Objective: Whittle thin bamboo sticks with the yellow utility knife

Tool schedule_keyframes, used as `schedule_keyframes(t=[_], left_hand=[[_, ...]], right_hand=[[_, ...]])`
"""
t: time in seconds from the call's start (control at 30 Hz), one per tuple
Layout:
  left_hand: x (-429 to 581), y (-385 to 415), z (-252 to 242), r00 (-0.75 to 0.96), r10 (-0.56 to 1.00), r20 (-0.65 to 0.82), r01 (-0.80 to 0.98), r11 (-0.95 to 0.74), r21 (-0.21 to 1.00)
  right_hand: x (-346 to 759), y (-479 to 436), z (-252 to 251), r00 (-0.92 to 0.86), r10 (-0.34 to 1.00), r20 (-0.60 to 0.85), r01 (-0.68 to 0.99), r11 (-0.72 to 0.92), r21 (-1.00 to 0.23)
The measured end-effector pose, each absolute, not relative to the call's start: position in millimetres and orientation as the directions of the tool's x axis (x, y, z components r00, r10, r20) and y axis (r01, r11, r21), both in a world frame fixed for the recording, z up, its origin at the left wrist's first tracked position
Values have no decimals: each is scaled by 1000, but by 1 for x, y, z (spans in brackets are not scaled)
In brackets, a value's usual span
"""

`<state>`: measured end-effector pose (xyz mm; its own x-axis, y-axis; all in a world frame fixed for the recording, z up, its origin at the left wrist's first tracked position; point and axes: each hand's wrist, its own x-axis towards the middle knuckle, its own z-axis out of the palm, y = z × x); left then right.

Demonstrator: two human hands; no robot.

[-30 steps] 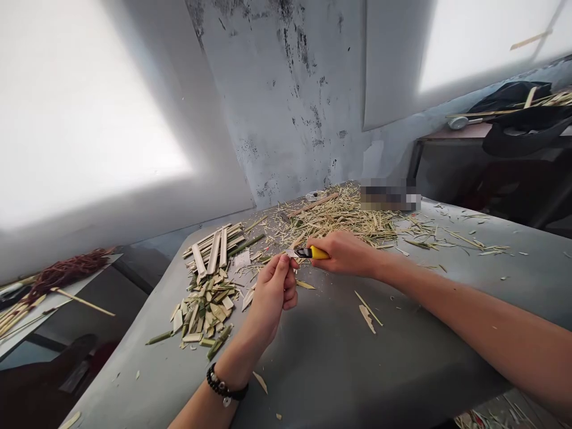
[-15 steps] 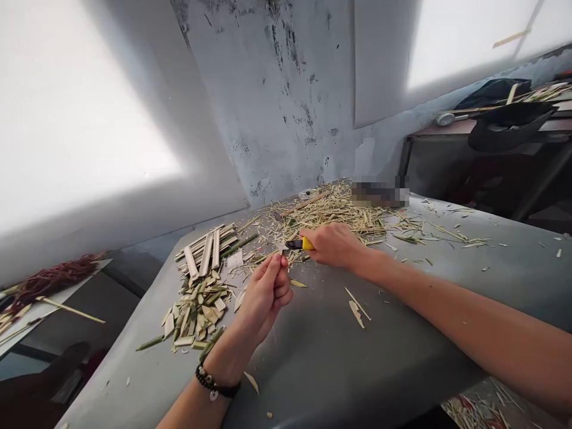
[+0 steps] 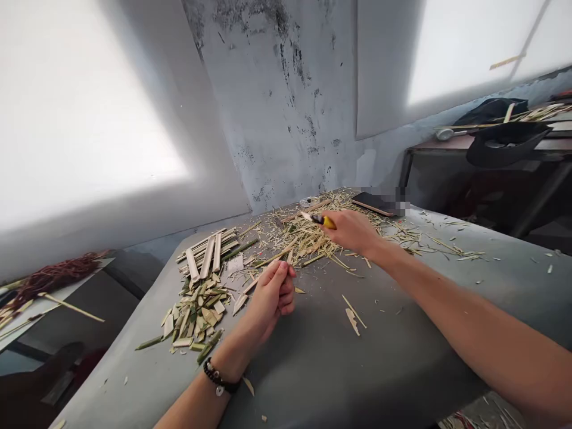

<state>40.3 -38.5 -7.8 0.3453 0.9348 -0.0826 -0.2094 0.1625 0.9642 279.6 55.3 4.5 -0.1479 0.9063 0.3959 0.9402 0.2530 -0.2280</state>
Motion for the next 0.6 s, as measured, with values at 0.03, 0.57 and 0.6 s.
schedule_keyframes(t=[0.03, 0.57, 0.6], left_hand=[[38, -36, -9, 335, 938, -85, -226, 167, 960], [31, -37, -2, 317, 947, -50, -286, 146, 947], [32, -37, -1, 323, 945, -50, -283, 147, 948]], right_hand=[[271, 51, 3, -231, 885, 404, 911, 342, -229], [237, 23, 2, -509, 816, 274, 804, 565, -187], [237, 23, 2, -513, 816, 266, 806, 565, -178]])
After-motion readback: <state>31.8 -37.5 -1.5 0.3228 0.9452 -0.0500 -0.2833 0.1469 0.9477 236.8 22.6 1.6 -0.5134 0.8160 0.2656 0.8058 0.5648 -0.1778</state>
